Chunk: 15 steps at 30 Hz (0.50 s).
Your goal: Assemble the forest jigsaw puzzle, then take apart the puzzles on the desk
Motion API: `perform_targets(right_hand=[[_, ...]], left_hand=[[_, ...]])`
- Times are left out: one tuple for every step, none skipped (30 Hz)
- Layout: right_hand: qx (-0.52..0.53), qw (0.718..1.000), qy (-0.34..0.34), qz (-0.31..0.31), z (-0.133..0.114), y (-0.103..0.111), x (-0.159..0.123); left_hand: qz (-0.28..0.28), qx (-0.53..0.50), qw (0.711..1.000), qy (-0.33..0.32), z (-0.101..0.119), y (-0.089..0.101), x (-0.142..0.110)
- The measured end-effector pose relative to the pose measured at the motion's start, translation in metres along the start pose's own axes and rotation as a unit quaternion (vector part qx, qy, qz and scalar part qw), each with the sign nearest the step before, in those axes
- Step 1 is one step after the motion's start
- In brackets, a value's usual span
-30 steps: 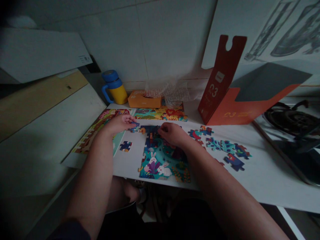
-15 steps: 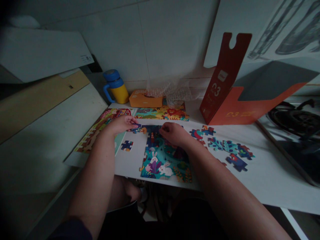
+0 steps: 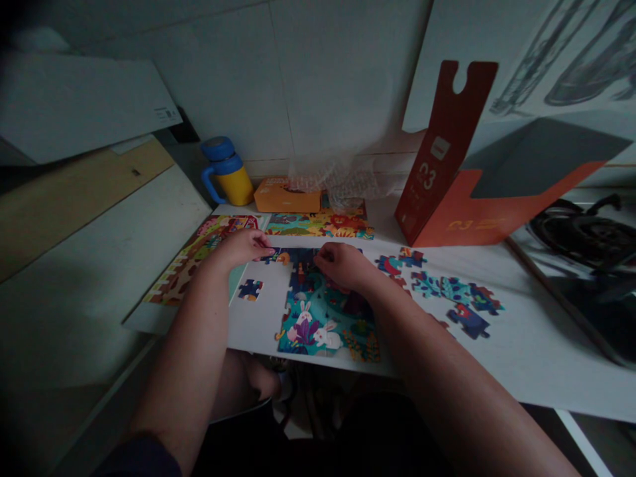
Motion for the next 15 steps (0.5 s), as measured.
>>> perform_targets(right_hand=[[0.0,1.0,0.003,0.002,0.0,0.0,0.0],[0.0,1.0,0.006,0.004,0.0,0.0,0.0],[0.0,1.0,0.008,0.005,0.001,0.0,0.001],[0.0,1.0,0.009,0.007,0.001,0.0,0.001],[0.001,1.0,0.007,0.008,0.003,0.0,0.002],[0.003,1.0,0.005,0.009,0.004,0.0,0.002],[0.005,1.0,0.002,0.009,0.005,-0.001,0.003],[0.006,1.0,0.001,0.008,0.005,-0.001,0.003],[0.005,1.0,0.001,0.008,0.005,-0.001,0.003],[0.003,1.0,0.0,0.008,0.005,-0.001,0.003],[0.001,1.0,-0.001,0.008,0.004,-0.001,0.002],[0.0,1.0,-0.002,0.007,0.004,0.0,0.002],[0.001,1.0,-0.003,0.007,0.003,0.0,0.001],[0.002,1.0,-0.005,0.006,0.003,0.0,0.001],[0.003,1.0,-0.005,0.005,0.003,0.0,0.001]], left_hand=[[-0.004,0.005,1.0,0.003,-0.002,-0.001,0.0],[-0.006,0.008,1.0,0.005,-0.004,-0.001,0.001],[-0.006,0.011,1.0,0.006,-0.006,-0.002,0.002],[-0.004,0.015,1.0,0.005,-0.008,-0.002,0.003],[-0.002,0.019,1.0,0.001,-0.01,-0.002,0.004],[0.0,0.024,1.0,-0.003,-0.012,-0.003,0.005],[0.003,0.032,0.999,-0.009,-0.013,-0.003,0.005],[0.006,0.04,0.999,-0.014,-0.013,-0.003,0.006],[0.008,0.047,0.999,-0.017,-0.013,-0.003,0.006],[0.008,0.052,0.998,-0.019,-0.013,-0.003,0.005],[0.008,0.055,0.998,-0.017,-0.011,-0.003,0.004],[0.007,0.057,0.998,-0.013,-0.01,-0.003,0.003],[0.008,0.058,0.998,-0.006,-0.008,-0.003,0.001],[0.012,0.058,0.998,0.0,-0.006,-0.001,0.0],[0.018,0.058,0.998,0.007,-0.004,0.001,-0.002]])
Point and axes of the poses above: each hand's wrist, its own x-axis towards the middle knuckle, its own y-axis out of the back of the hand, z = x × y, the point moved 9 cm from there along x, towards the middle knuckle, and after that the axes turned 4 degrees about z, right-handed, at the moved point
